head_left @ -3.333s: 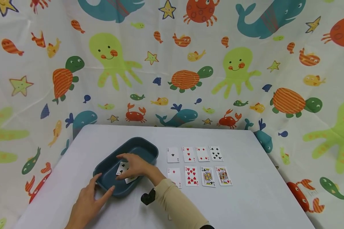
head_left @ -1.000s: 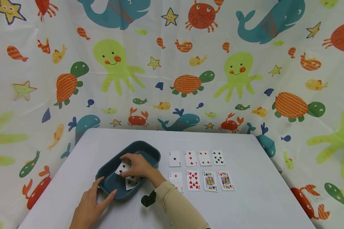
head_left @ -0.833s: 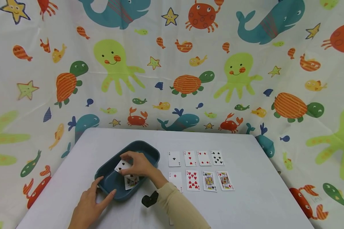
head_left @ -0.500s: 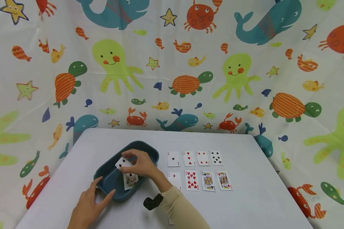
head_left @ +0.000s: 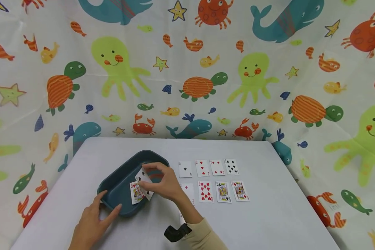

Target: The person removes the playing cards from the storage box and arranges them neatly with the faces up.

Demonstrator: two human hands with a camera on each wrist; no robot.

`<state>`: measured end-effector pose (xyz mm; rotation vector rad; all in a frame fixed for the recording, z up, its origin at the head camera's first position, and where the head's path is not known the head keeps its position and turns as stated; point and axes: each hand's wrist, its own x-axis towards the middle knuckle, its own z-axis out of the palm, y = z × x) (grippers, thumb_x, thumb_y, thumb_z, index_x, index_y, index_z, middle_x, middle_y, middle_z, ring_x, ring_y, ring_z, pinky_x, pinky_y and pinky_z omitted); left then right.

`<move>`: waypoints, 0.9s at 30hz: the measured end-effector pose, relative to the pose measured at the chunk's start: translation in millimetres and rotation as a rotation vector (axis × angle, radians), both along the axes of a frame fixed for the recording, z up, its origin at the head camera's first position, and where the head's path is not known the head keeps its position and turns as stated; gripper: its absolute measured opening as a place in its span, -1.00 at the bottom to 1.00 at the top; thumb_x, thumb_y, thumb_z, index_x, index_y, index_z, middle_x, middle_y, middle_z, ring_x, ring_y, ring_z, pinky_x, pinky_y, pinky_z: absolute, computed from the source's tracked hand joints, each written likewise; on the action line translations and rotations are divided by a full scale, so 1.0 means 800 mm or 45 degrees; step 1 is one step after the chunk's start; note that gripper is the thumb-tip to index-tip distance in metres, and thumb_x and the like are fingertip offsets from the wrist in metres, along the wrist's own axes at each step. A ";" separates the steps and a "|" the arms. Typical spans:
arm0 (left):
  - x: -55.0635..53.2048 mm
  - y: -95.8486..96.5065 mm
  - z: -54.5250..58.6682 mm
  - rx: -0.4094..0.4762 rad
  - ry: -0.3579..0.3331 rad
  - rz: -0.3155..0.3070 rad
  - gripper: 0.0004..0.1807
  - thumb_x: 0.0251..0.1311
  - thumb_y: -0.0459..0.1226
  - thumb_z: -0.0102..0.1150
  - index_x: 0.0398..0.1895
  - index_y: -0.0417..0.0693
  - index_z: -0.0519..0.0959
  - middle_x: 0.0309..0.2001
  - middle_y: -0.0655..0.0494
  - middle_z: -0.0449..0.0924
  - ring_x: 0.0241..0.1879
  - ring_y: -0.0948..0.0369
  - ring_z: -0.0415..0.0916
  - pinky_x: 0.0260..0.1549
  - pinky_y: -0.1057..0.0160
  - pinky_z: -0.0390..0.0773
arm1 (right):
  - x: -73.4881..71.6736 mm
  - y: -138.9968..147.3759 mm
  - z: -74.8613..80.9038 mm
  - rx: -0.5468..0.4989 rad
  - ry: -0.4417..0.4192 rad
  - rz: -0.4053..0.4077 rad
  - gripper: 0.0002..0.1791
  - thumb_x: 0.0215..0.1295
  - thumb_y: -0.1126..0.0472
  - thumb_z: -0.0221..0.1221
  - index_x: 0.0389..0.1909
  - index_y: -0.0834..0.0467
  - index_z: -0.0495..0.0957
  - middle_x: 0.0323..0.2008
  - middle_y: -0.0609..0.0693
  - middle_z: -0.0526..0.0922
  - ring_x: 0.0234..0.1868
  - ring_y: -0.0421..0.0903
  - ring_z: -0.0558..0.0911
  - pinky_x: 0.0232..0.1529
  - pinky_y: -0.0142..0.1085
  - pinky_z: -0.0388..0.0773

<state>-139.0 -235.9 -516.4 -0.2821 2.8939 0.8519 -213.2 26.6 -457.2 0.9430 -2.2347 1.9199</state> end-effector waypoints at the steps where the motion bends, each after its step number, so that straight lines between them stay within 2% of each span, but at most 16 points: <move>1: -0.001 0.000 0.000 -0.003 -0.006 0.004 0.19 0.18 0.47 0.06 0.57 -0.19 -0.02 0.31 -0.64 0.21 0.19 -0.44 0.33 0.07 -0.51 0.39 | 0.004 0.005 0.000 -0.018 -0.010 -0.017 -0.48 0.22 0.18 0.43 0.20 0.14 0.59 0.12 0.00 0.68 0.09 -0.19 0.64 0.13 -0.20 0.63; 7: -0.001 0.002 0.002 -0.008 -0.015 0.014 0.21 0.18 0.47 0.08 0.57 -0.22 -0.03 0.34 -0.64 0.17 0.20 -0.45 0.31 0.09 -0.51 0.38 | 0.026 0.034 -0.007 -0.135 -0.048 -0.108 -0.51 0.23 0.22 0.41 0.19 0.17 0.59 0.12 0.06 0.66 0.12 -0.03 0.63 0.14 -0.04 0.63; 12: -0.001 0.002 0.005 0.002 -0.013 0.011 0.20 0.20 0.45 0.08 0.57 -0.22 -0.03 0.34 -0.64 0.16 0.20 -0.44 0.30 0.10 -0.52 0.37 | 0.046 0.058 -0.015 -0.210 -0.114 -0.188 -0.51 0.22 0.28 0.41 0.19 0.20 0.59 0.15 0.14 0.64 0.14 0.07 0.62 0.13 -0.12 0.64; 19: -0.001 0.003 0.005 0.013 -0.022 0.005 0.19 0.21 0.45 0.06 0.58 -0.21 -0.05 0.35 -0.63 0.16 0.20 -0.44 0.30 0.11 -0.52 0.36 | 0.073 0.092 -0.033 -0.222 -0.235 -0.340 -0.49 0.15 0.29 0.45 0.16 0.09 0.62 0.15 0.18 0.63 0.07 0.20 0.64 0.10 -0.15 0.65; 22: -0.002 0.003 0.005 0.012 -0.024 0.001 0.19 0.21 0.45 0.06 0.58 -0.21 -0.05 0.36 -0.64 0.14 0.21 -0.44 0.29 0.11 -0.52 0.36 | 0.083 0.107 -0.043 -0.182 -0.208 -0.443 -0.50 0.13 0.29 0.47 0.13 0.07 0.63 0.09 0.10 0.67 0.03 0.13 0.68 0.06 -0.16 0.67; 27: -0.002 0.002 0.004 0.020 -0.030 -0.007 0.19 0.22 0.44 0.06 0.58 -0.21 -0.06 0.36 -0.64 0.14 0.22 -0.44 0.28 0.11 -0.52 0.35 | 0.102 0.129 -0.057 -0.053 -0.080 -0.642 -0.47 0.06 0.29 0.52 0.10 0.07 0.65 -0.02 0.00 0.69 -0.03 0.01 0.69 -0.01 -0.19 0.69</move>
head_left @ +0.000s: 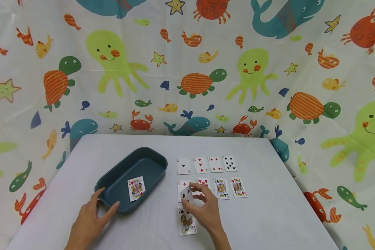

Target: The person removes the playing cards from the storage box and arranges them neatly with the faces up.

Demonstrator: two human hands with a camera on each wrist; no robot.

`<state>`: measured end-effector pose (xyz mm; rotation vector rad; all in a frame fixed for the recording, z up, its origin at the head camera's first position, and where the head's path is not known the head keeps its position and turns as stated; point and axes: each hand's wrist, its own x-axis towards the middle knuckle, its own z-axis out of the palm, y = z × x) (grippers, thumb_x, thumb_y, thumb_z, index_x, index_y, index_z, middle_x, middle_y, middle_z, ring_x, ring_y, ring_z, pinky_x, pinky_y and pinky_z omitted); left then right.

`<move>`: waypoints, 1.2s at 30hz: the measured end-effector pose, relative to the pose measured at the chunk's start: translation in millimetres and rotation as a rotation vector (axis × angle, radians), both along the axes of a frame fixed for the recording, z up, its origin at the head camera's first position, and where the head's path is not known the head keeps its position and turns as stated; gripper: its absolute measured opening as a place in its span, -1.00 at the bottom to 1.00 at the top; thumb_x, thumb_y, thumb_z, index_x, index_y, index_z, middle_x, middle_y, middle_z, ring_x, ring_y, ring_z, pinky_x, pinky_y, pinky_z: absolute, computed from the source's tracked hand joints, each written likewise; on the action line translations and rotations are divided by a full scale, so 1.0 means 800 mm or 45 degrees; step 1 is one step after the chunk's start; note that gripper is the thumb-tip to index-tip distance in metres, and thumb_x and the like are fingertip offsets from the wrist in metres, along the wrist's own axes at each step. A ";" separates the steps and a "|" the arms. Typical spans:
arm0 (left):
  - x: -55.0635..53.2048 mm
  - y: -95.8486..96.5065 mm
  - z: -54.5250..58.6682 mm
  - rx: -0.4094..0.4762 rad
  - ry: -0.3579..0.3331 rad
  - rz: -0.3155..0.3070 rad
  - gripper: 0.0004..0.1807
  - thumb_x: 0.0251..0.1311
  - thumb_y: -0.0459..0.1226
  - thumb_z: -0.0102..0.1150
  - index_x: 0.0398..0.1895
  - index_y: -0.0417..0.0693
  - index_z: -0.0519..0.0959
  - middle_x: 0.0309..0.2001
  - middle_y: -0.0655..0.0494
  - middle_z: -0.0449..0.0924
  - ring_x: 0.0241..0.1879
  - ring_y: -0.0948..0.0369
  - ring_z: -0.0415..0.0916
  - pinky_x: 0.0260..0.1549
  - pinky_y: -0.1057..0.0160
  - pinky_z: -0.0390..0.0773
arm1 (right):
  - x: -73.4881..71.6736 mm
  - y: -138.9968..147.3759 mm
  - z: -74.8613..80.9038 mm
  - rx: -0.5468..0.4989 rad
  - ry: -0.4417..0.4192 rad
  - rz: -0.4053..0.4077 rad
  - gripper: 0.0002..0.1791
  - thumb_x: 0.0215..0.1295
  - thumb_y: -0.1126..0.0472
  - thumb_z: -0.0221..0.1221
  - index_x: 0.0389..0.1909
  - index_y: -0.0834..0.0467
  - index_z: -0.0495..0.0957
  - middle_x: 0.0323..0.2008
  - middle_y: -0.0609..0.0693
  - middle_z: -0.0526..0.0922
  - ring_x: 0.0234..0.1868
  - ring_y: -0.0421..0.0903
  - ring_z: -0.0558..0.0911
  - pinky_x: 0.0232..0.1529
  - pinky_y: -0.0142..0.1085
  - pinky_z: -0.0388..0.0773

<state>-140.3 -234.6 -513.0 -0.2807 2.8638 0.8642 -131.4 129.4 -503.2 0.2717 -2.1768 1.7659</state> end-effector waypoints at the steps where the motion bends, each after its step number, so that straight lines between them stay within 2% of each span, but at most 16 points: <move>1: 0.000 0.000 0.000 0.003 0.001 -0.003 0.19 0.22 0.44 0.06 0.58 -0.21 -0.06 0.36 -0.64 0.13 0.23 -0.44 0.28 0.11 -0.53 0.35 | 0.003 0.004 -0.003 0.031 0.012 -0.040 -0.47 0.05 0.28 0.52 0.10 0.07 0.65 -0.03 -0.01 0.70 -0.03 0.00 0.69 -0.03 -0.20 0.69; 4: 0.000 -0.001 -0.001 0.010 0.007 -0.007 0.19 0.23 0.43 0.06 0.58 -0.22 -0.06 0.38 -0.64 0.12 0.25 -0.45 0.26 0.13 -0.53 0.33 | 0.011 0.013 -0.010 0.107 0.014 -0.166 -0.47 0.01 0.27 0.54 0.07 0.07 0.66 -0.05 -0.06 0.71 -0.06 -0.04 0.70 -0.08 -0.22 0.70; 11: -0.001 -0.002 -0.003 0.005 -0.017 0.005 0.23 0.20 0.47 0.05 0.59 -0.22 -0.08 0.39 -0.63 0.09 0.25 -0.46 0.24 0.14 -0.53 0.29 | 0.024 0.026 -0.024 0.280 -0.119 -0.469 -0.47 -0.08 0.26 0.56 0.00 0.16 0.66 -0.13 -0.06 0.72 -0.13 -0.08 0.68 -0.18 -0.22 0.70; 17: -0.002 -0.002 -0.004 -0.001 -0.031 0.010 0.23 0.20 0.47 0.04 0.60 -0.23 -0.08 0.40 -0.62 0.08 0.26 -0.46 0.22 0.15 -0.54 0.27 | 0.030 0.028 -0.030 0.478 -0.206 -0.650 -0.47 -0.12 0.20 0.55 -0.03 0.18 0.67 -0.14 -0.03 0.72 -0.17 -0.07 0.66 -0.26 -0.25 0.63; 26: -0.002 0.000 -0.004 -0.008 -0.003 0.011 0.21 0.21 0.46 0.05 0.60 -0.21 -0.08 0.38 -0.60 0.12 0.25 -0.45 0.24 0.13 -0.55 0.30 | 0.034 0.016 -0.035 0.736 -0.390 -0.750 -0.41 -0.14 0.12 0.54 -0.02 0.22 0.64 -0.14 0.06 0.69 -0.21 -0.05 0.60 -0.25 -0.14 0.55; 30: -0.001 0.000 -0.004 -0.011 0.014 0.011 0.20 0.21 0.45 0.05 0.59 -0.21 -0.06 0.37 -0.61 0.13 0.24 -0.45 0.26 0.13 -0.54 0.32 | 0.033 0.015 -0.035 0.797 -0.400 -0.766 -0.39 -0.14 0.11 0.54 -0.01 0.24 0.63 -0.13 0.10 0.69 -0.27 -0.05 0.54 -0.31 -0.14 0.52; 36: 0.000 -0.001 -0.005 0.001 0.009 0.019 0.21 0.21 0.46 0.05 0.60 -0.20 -0.07 0.38 -0.60 0.12 0.26 -0.44 0.23 0.13 -0.54 0.31 | 0.031 0.016 -0.032 0.823 -0.374 -0.783 -0.38 -0.15 0.13 0.53 0.00 0.26 0.63 -0.13 0.15 0.70 -0.28 0.02 0.57 -0.34 -0.04 0.55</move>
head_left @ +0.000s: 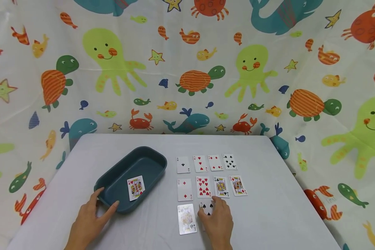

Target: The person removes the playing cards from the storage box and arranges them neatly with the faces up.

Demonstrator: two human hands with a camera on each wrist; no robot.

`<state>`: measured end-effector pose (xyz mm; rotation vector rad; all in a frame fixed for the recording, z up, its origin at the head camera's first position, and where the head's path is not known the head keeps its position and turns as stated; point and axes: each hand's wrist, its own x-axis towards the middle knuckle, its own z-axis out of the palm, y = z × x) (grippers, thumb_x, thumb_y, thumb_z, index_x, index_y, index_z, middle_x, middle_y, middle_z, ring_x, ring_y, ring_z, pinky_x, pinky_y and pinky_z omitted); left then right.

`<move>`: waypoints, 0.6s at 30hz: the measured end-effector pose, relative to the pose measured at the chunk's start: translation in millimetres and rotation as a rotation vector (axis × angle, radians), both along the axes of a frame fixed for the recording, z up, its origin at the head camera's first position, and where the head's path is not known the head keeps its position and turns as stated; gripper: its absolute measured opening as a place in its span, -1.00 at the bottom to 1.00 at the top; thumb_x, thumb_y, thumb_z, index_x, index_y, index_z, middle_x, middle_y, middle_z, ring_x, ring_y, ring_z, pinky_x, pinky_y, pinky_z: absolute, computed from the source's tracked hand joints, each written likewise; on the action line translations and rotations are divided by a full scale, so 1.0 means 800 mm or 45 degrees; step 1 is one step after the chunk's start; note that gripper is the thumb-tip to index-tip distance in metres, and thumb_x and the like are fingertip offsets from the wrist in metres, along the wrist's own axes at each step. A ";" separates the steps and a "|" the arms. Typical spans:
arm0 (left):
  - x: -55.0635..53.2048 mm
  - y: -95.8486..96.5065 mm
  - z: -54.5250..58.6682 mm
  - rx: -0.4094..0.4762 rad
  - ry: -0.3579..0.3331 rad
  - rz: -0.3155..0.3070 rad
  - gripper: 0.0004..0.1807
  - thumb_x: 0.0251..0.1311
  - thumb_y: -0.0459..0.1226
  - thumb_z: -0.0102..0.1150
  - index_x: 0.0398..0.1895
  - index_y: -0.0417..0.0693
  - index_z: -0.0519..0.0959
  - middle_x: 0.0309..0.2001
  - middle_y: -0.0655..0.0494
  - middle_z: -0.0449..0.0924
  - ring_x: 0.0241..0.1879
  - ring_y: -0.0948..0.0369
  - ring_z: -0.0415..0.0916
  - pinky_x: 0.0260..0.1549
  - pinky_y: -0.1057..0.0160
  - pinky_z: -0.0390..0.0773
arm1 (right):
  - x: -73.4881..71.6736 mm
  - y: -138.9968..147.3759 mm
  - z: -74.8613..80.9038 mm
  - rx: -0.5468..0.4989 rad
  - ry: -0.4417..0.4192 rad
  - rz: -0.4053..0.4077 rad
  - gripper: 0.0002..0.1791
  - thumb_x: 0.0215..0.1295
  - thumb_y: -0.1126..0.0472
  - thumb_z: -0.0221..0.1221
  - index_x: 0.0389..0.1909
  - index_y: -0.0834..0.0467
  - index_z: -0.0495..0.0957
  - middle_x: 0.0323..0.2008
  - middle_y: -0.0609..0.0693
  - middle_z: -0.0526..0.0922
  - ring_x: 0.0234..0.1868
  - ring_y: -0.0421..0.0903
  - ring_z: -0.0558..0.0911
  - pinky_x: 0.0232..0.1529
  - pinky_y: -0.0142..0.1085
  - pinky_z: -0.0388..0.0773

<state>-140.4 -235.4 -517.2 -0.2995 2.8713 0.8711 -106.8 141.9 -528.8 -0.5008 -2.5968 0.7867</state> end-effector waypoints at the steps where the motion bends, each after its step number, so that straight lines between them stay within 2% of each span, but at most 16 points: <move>1: 0.000 0.000 0.000 0.002 0.001 -0.003 0.21 0.21 0.45 0.06 0.60 -0.20 -0.07 0.38 -0.60 0.13 0.26 -0.44 0.24 0.14 -0.54 0.31 | 0.000 0.001 0.000 -0.001 0.000 0.000 -0.38 -0.15 0.13 0.53 0.00 0.26 0.63 -0.12 0.16 0.70 -0.28 0.02 0.58 -0.33 -0.03 0.55; 8: -0.001 0.000 0.000 0.006 0.027 -0.021 0.20 0.23 0.44 0.06 0.59 -0.24 -0.06 0.38 -0.61 0.15 0.26 -0.42 0.26 0.15 -0.53 0.31 | -0.003 0.002 0.002 0.020 -0.036 0.015 -0.33 -0.15 0.09 0.57 0.04 0.26 0.62 -0.08 0.19 0.70 -0.31 0.00 0.56 -0.41 -0.06 0.54; 13: 0.001 0.000 -0.001 0.004 0.068 -0.028 0.19 0.23 0.43 0.08 0.58 -0.27 -0.03 0.38 -0.62 0.16 0.26 -0.43 0.28 0.13 -0.53 0.33 | -0.004 0.003 0.005 0.024 -0.004 0.025 -0.34 -0.15 0.10 0.56 0.03 0.26 0.62 -0.08 0.20 0.71 -0.23 0.08 0.63 -0.34 0.03 0.60; 18: -0.002 0.000 0.000 -0.001 0.029 -0.012 0.20 0.22 0.44 0.07 0.58 -0.24 -0.04 0.38 -0.61 0.14 0.25 -0.44 0.26 0.13 -0.54 0.32 | -0.002 0.001 0.010 -0.004 -0.006 0.032 -0.37 -0.13 0.09 0.55 0.01 0.24 0.63 -0.07 0.19 0.71 -0.15 0.13 0.66 -0.25 0.08 0.61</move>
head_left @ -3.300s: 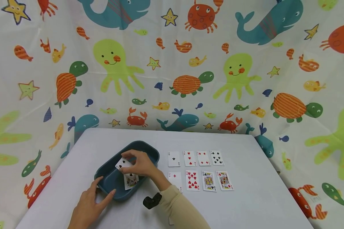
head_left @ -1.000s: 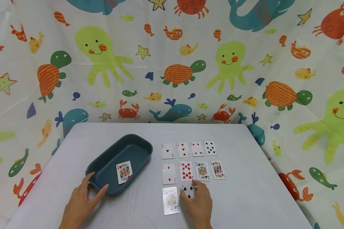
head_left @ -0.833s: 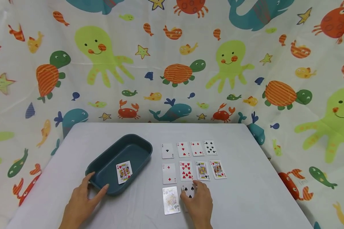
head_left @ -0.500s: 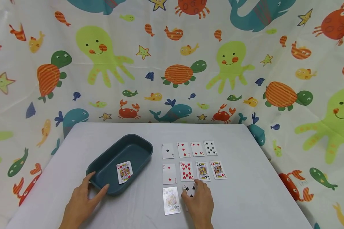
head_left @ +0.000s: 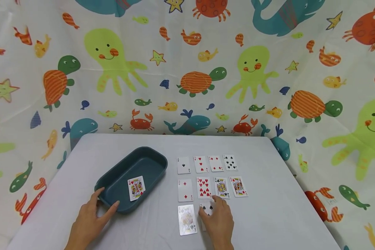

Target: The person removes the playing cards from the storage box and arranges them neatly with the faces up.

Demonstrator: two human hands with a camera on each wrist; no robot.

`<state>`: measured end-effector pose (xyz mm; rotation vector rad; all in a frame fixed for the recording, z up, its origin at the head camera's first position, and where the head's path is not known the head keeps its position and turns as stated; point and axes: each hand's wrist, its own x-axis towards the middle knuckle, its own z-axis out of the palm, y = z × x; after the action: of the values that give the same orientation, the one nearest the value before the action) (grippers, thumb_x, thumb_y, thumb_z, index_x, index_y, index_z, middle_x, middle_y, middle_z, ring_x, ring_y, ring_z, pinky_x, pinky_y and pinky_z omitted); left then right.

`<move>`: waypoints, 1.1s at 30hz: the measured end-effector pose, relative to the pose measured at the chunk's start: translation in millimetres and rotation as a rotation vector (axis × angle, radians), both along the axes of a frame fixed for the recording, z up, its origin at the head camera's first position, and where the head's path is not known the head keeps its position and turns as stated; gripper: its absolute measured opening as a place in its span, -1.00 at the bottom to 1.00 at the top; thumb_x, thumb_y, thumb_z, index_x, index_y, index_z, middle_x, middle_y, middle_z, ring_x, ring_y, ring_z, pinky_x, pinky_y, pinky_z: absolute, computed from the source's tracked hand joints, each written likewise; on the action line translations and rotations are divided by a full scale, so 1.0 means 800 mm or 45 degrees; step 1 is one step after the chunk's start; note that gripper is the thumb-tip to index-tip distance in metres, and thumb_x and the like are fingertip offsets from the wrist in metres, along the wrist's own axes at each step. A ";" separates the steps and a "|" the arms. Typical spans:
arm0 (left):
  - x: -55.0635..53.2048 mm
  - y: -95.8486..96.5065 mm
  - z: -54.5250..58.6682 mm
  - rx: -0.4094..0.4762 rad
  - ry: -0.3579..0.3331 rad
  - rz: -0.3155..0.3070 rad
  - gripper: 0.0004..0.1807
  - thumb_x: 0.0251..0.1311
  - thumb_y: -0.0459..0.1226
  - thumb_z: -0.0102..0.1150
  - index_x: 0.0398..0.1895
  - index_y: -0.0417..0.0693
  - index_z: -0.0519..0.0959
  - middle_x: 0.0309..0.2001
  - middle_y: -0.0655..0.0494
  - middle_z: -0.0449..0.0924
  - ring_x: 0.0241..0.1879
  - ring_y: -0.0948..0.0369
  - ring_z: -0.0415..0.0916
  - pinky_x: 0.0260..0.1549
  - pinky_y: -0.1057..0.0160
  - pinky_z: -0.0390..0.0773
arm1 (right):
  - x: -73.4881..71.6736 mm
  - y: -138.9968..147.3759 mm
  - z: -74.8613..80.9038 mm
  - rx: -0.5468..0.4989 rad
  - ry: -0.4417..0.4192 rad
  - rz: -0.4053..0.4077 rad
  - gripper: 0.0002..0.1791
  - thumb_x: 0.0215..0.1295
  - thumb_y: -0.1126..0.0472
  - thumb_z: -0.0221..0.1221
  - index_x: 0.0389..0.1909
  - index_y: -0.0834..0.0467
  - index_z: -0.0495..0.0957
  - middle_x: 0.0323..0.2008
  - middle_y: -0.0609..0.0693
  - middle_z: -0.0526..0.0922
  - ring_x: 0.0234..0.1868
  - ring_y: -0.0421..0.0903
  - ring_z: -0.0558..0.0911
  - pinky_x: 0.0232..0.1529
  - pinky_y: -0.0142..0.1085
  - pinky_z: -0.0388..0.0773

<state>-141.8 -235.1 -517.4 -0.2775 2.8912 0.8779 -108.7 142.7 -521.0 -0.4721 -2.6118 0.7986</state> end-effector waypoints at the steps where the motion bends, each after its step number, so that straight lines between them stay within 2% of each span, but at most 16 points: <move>1: 0.000 0.000 0.000 -0.002 -0.009 0.004 0.20 0.21 0.45 0.07 0.58 -0.23 -0.05 0.38 -0.61 0.14 0.25 -0.44 0.26 0.14 -0.53 0.31 | 0.000 -0.001 0.001 -0.010 0.004 0.006 -0.38 -0.12 0.09 0.55 0.01 0.23 0.63 -0.06 0.18 0.71 -0.14 0.12 0.66 -0.23 0.08 0.62; 5: 0.000 0.000 0.000 0.002 -0.026 0.007 0.20 0.21 0.44 0.08 0.59 -0.22 -0.06 0.39 -0.61 0.12 0.27 -0.44 0.23 0.16 -0.52 0.29 | -0.005 -0.004 0.008 -0.091 0.084 0.055 -0.43 -0.04 0.11 0.54 0.02 0.23 0.63 -0.06 0.12 0.72 -0.09 0.08 0.70 -0.18 0.01 0.64; 9: 0.001 0.001 0.002 0.004 -0.009 -0.003 0.19 0.23 0.42 0.09 0.58 -0.24 -0.05 0.40 -0.62 0.10 0.29 -0.44 0.23 0.19 -0.50 0.28 | -0.014 -0.009 0.016 -0.220 0.202 0.159 -0.48 0.03 0.12 0.52 0.01 0.23 0.63 -0.06 0.08 0.73 -0.10 0.04 0.71 -0.20 -0.08 0.68; 12: 0.001 0.002 0.004 0.003 -0.007 -0.008 0.19 0.23 0.42 0.09 0.58 -0.26 -0.05 0.41 -0.63 0.10 0.30 -0.44 0.23 0.20 -0.49 0.29 | -0.022 -0.016 0.020 -0.333 0.241 0.240 -0.50 0.08 0.12 0.50 0.01 0.24 0.63 -0.04 0.10 0.72 -0.08 0.06 0.70 -0.19 -0.08 0.70; 18: 0.001 0.002 0.003 -0.004 -0.033 0.007 0.22 0.20 0.45 0.08 0.58 -0.25 -0.05 0.40 -0.63 0.09 0.29 -0.45 0.22 0.18 -0.50 0.29 | -0.036 -0.038 0.028 -0.493 0.242 0.363 -0.53 0.11 0.11 0.48 0.01 0.20 0.64 -0.03 0.10 0.73 -0.04 0.10 0.70 -0.11 -0.05 0.70; 23: 0.000 0.002 0.002 -0.015 -0.042 0.015 0.23 0.18 0.47 0.07 0.58 -0.24 -0.05 0.40 -0.62 0.09 0.29 -0.46 0.22 0.17 -0.52 0.30 | -0.046 -0.061 0.034 -0.640 0.223 0.465 -0.52 0.14 0.06 0.48 0.05 0.14 0.64 -0.02 0.01 0.72 0.01 0.12 0.69 -0.04 -0.08 0.69; 29: 0.001 0.003 0.003 -0.022 -0.033 0.012 0.23 0.18 0.47 0.08 0.57 -0.25 -0.04 0.39 -0.63 0.11 0.28 -0.46 0.24 0.15 -0.51 0.32 | -0.059 -0.087 0.039 -0.784 0.210 0.566 -0.52 0.18 0.02 0.46 0.08 0.08 0.64 0.00 -0.08 0.71 0.04 -0.03 0.68 0.03 -0.21 0.67; 33: 0.001 0.003 0.002 -0.023 -0.026 0.011 0.24 0.18 0.46 0.08 0.57 -0.27 -0.04 0.40 -0.63 0.10 0.29 -0.46 0.23 0.17 -0.50 0.30 | -0.070 -0.101 0.036 -0.812 0.276 0.684 -0.54 0.24 0.03 0.43 0.11 0.09 0.62 0.01 -0.04 0.71 0.01 -0.08 0.68 0.04 -0.22 0.67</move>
<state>-141.3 -232.4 -516.2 -0.2994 2.8825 0.8459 -164.7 61.8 -491.9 0.1790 -2.2503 1.7611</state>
